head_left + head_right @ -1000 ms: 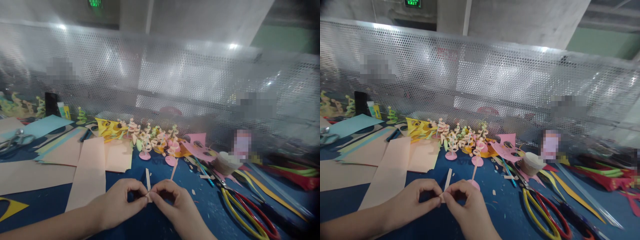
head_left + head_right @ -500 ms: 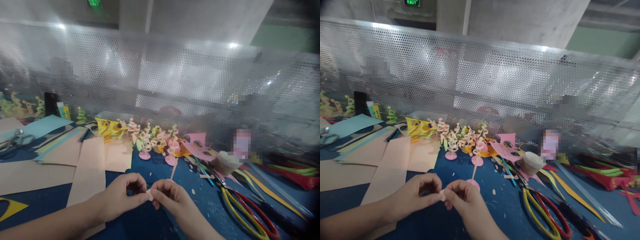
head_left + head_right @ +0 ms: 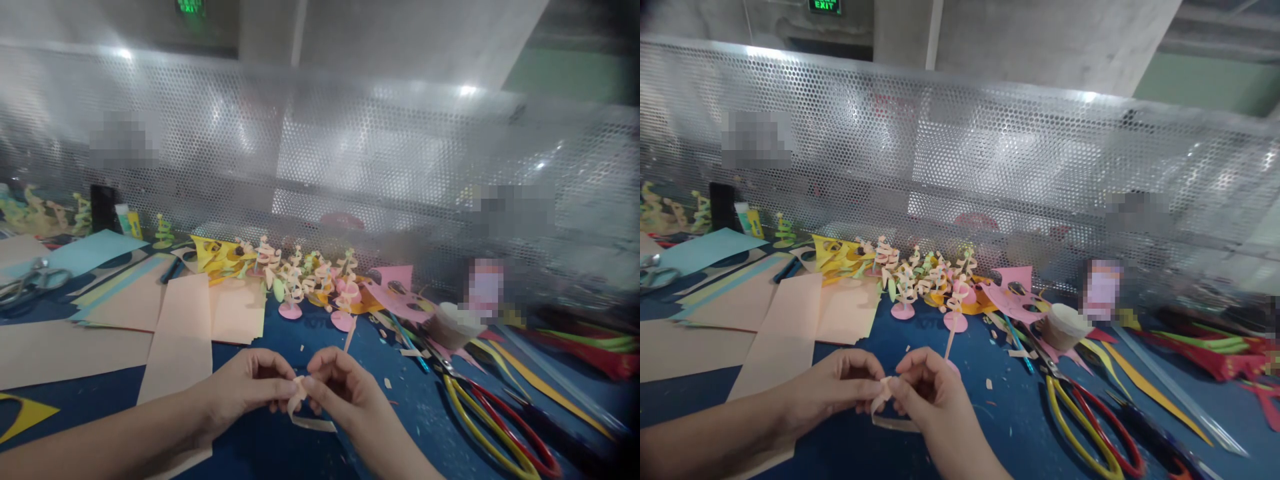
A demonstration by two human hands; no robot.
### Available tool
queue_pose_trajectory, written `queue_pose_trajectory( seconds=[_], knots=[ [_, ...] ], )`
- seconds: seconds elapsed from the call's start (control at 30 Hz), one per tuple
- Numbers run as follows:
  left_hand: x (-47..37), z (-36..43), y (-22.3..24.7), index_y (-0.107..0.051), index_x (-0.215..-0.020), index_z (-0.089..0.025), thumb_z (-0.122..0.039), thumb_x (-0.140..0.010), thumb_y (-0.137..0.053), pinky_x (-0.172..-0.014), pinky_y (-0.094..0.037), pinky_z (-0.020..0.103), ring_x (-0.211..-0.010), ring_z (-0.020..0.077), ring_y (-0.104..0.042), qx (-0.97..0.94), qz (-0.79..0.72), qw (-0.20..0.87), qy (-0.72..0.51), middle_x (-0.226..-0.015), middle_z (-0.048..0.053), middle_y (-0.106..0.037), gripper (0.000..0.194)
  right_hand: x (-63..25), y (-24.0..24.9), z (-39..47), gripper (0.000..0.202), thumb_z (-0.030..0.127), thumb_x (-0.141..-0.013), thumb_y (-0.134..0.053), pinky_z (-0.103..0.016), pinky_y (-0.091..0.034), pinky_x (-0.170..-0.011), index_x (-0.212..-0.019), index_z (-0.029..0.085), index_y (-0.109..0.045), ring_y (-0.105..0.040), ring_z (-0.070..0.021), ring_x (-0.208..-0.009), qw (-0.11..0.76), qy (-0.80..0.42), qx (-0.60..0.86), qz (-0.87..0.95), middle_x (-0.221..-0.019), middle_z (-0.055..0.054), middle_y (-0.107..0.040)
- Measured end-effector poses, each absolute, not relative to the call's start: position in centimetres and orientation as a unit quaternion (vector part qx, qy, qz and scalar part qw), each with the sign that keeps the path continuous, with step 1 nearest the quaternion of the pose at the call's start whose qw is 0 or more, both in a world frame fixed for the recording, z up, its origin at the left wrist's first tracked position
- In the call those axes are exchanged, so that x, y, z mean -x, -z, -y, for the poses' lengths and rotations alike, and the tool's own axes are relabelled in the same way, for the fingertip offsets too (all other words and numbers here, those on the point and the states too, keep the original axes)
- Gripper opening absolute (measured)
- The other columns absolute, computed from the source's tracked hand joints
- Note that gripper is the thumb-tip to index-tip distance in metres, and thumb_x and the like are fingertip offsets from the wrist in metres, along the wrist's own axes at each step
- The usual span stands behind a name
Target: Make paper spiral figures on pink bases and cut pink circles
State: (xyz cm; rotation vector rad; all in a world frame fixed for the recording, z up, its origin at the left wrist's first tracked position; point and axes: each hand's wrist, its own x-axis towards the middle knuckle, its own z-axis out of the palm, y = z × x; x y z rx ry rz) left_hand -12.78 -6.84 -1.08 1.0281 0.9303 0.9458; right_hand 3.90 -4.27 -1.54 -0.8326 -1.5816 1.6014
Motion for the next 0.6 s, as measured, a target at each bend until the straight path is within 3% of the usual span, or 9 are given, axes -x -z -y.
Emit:
queue_pose_trajectory(
  seconds=[0.13, 0.27, 0.6],
  knots=[
    [12.88, 6.71, 0.96, -0.063, -0.062, -0.011, -0.027, -0.06, -0.073, -0.054, -0.033, 0.02, -0.051, 0.0071, -0.048, -0.413, -0.423, 0.679, -0.435, -0.054, 0.0, -0.06, 0.019, -4.18, 1.06, 4.77, 0.007, 0.024, -0.081, -0.052, -0.024, -0.044, -0.068, -0.081, 0.019, -0.057, -0.056, -0.0121, -0.071, 0.362, -0.509, 0.297, 0.722, -0.075, -0.001, -0.059],
    [12.99, 6.58, 0.87, -0.064, -0.06, -0.012, -0.026, -0.058, -0.074, -0.054, -0.034, 0.02, -0.051, 0.0077, -0.049, -0.398, -0.415, 0.685, -0.447, -0.053, 0.0, -0.061, 0.018, -4.15, 0.88, 4.98, 0.021, 0.009, -0.075, -0.051, -0.025, -0.046, -0.071, -0.086, 0.022, -0.062, -0.057, -0.014, -0.078, 0.369, -0.33, 0.278, 0.823, -0.088, -0.003, -0.057],
    [13.03, 6.58, 1.15, -0.067, -0.061, -0.011, -0.027, -0.06, -0.073, -0.053, -0.034, 0.02, -0.05, 0.0073, -0.048, -0.415, -0.425, 0.675, -0.437, -0.054, 0.0, -0.061, 0.017, -4.19, 1.22, 5.07, 0.013, 0.016, -0.076, -0.057, -0.029, -0.047, -0.073, -0.079, 0.025, -0.066, -0.058, -0.0173, -0.081, 0.372, -0.29, 0.316, 0.823, -0.086, -0.003, -0.06]
  ],
)
